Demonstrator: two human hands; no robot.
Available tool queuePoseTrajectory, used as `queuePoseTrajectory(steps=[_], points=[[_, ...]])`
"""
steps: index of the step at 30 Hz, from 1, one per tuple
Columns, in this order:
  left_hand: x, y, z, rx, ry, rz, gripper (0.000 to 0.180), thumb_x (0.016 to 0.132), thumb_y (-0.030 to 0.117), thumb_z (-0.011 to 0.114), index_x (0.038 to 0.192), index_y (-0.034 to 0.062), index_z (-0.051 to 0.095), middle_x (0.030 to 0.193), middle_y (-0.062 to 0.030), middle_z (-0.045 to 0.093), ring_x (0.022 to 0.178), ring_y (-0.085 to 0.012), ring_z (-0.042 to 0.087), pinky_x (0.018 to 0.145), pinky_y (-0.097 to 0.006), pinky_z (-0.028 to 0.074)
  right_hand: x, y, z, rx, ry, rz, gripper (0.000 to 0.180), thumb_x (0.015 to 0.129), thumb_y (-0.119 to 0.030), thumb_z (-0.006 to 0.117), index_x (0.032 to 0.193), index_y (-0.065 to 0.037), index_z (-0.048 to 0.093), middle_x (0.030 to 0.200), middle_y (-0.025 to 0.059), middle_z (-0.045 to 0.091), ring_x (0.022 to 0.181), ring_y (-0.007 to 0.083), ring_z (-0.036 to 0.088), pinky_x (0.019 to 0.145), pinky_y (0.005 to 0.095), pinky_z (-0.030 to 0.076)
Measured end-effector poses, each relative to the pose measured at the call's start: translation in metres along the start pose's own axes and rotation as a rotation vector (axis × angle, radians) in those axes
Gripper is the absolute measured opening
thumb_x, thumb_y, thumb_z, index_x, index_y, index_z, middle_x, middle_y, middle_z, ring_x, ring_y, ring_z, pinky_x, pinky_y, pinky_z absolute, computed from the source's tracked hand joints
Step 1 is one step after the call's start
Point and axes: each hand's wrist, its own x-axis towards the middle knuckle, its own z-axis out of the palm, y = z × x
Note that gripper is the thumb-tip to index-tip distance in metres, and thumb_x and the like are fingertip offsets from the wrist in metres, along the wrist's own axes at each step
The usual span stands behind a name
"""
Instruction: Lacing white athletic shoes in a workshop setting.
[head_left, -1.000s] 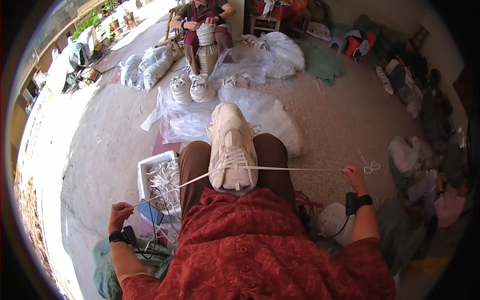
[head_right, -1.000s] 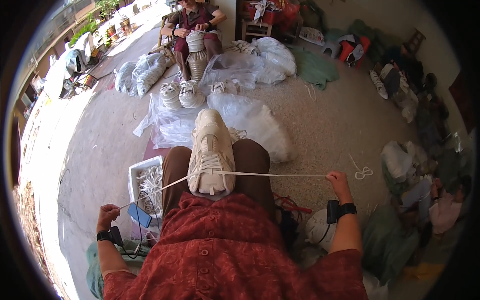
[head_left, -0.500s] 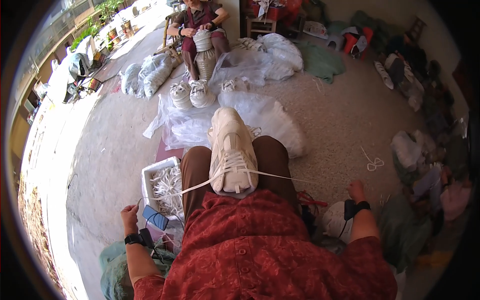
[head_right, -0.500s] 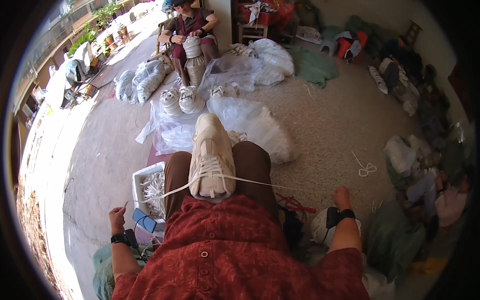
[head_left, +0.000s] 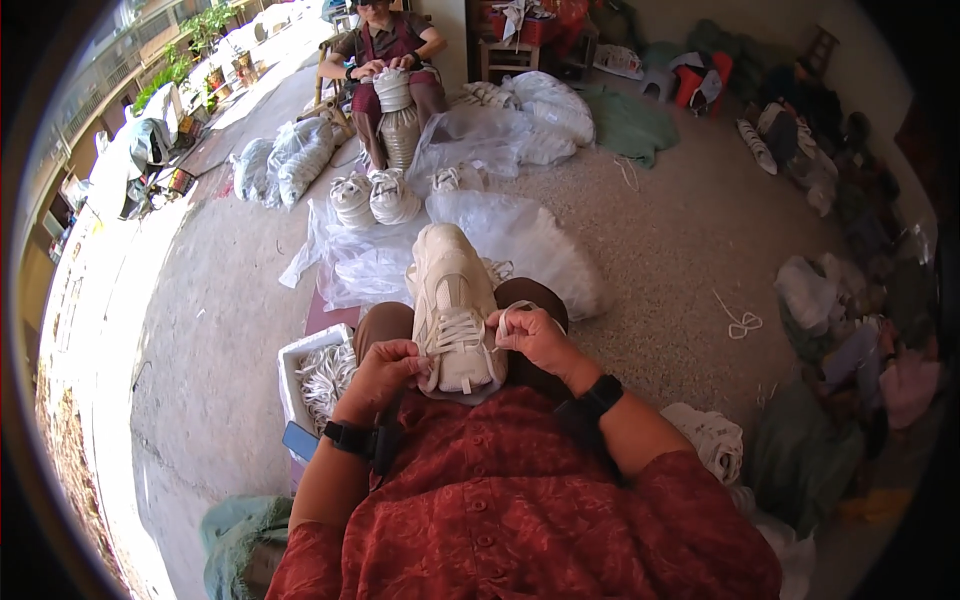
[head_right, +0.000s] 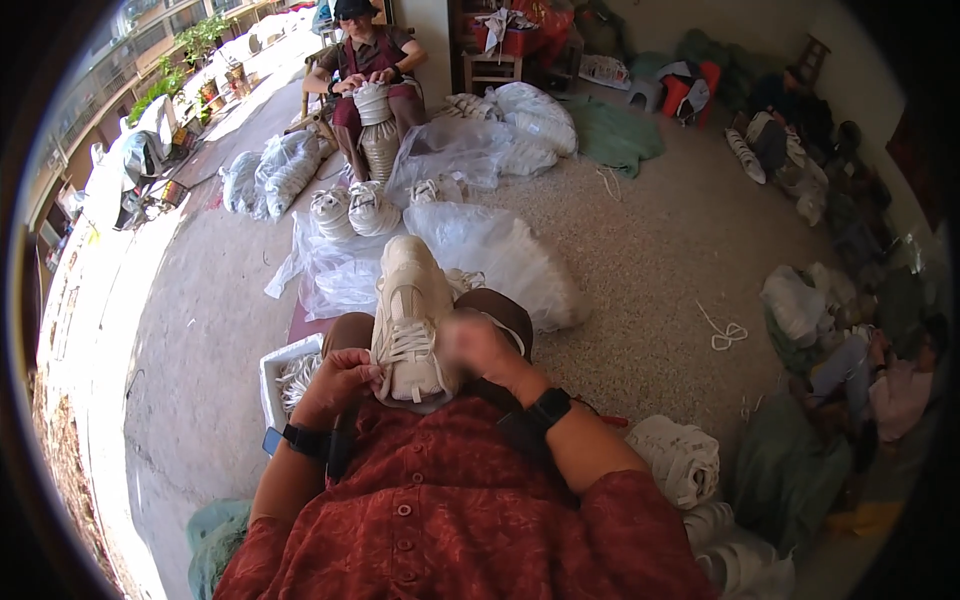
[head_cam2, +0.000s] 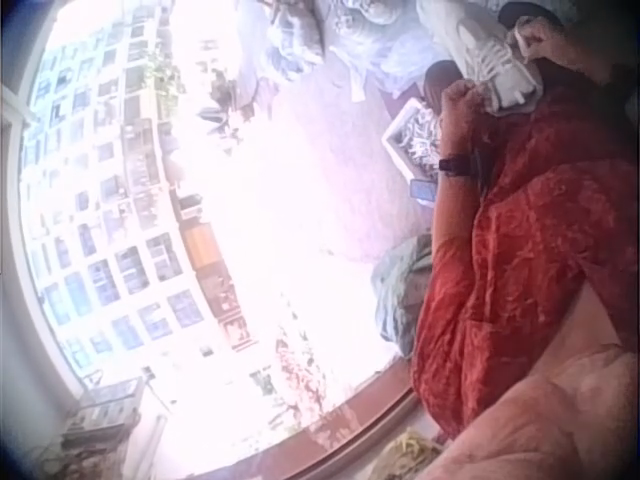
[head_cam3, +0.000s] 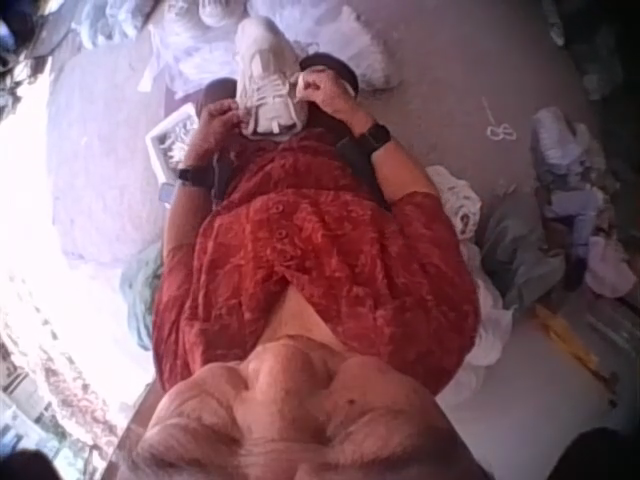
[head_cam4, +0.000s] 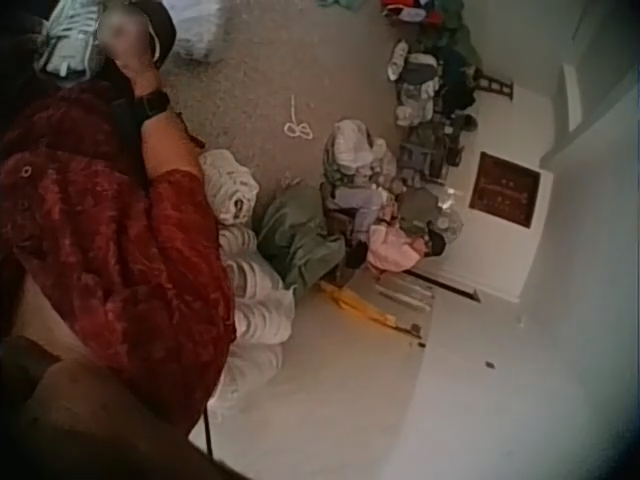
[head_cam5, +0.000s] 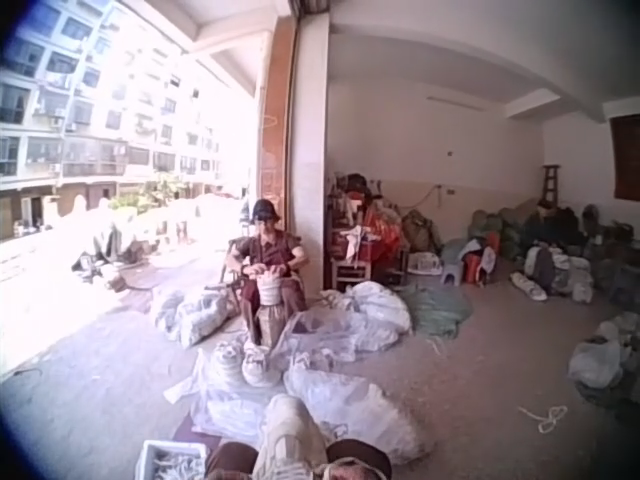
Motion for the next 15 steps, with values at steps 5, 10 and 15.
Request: queuePoseTrajectory(steps=[5, 10, 15], points=[[0.013, -0.006, 0.006, -0.049, 0.094, 0.166, 0.006, 0.086, 0.007, 0.061, 0.082, 0.0038, 0.064, 0.078, -0.0021, 0.065, 0.068, -0.0079, 0.057, 0.065, -0.021, 0.047, 0.003, 0.014, 0.011, -0.239, 0.149, -0.105, 0.014, 0.075, 0.001, 0.063, 0.069, 0.001, 0.051, 0.081, 0.0076, 0.056, 0.079, 0.0118, 0.052, 0.067, 0.0279, 0.041], [0.008, -0.019, 0.004, -0.153, 0.174, 0.172, 0.005, 0.085, 0.006, 0.061, 0.082, 0.003, 0.064, 0.085, -0.0041, 0.065, 0.068, -0.0093, 0.057, 0.067, -0.022, 0.047, -0.002, 0.009, 0.014, -0.406, 0.163, 0.037, 0.015, 0.074, -0.001, 0.063, 0.07, 0.001, 0.048, 0.073, 0.0128, 0.053, 0.067, 0.0227, 0.054, 0.059, 0.0372, 0.04], [0.006, -0.019, 0.006, -0.208, 0.22, 0.154, 0.009, 0.086, 0.006, 0.061, 0.078, 0.0035, 0.062, 0.081, -0.0045, 0.065, 0.067, -0.0097, 0.057, 0.066, -0.022, 0.047, 0.005, 0.017, 0.037, -0.853, 0.345, -0.494, 0.017, 0.072, 0.001, 0.06, 0.066, 0.001, 0.045, 0.059, 0.0159, 0.048, 0.055, 0.0316, 0.045, 0.054, 0.0341, 0.04]])
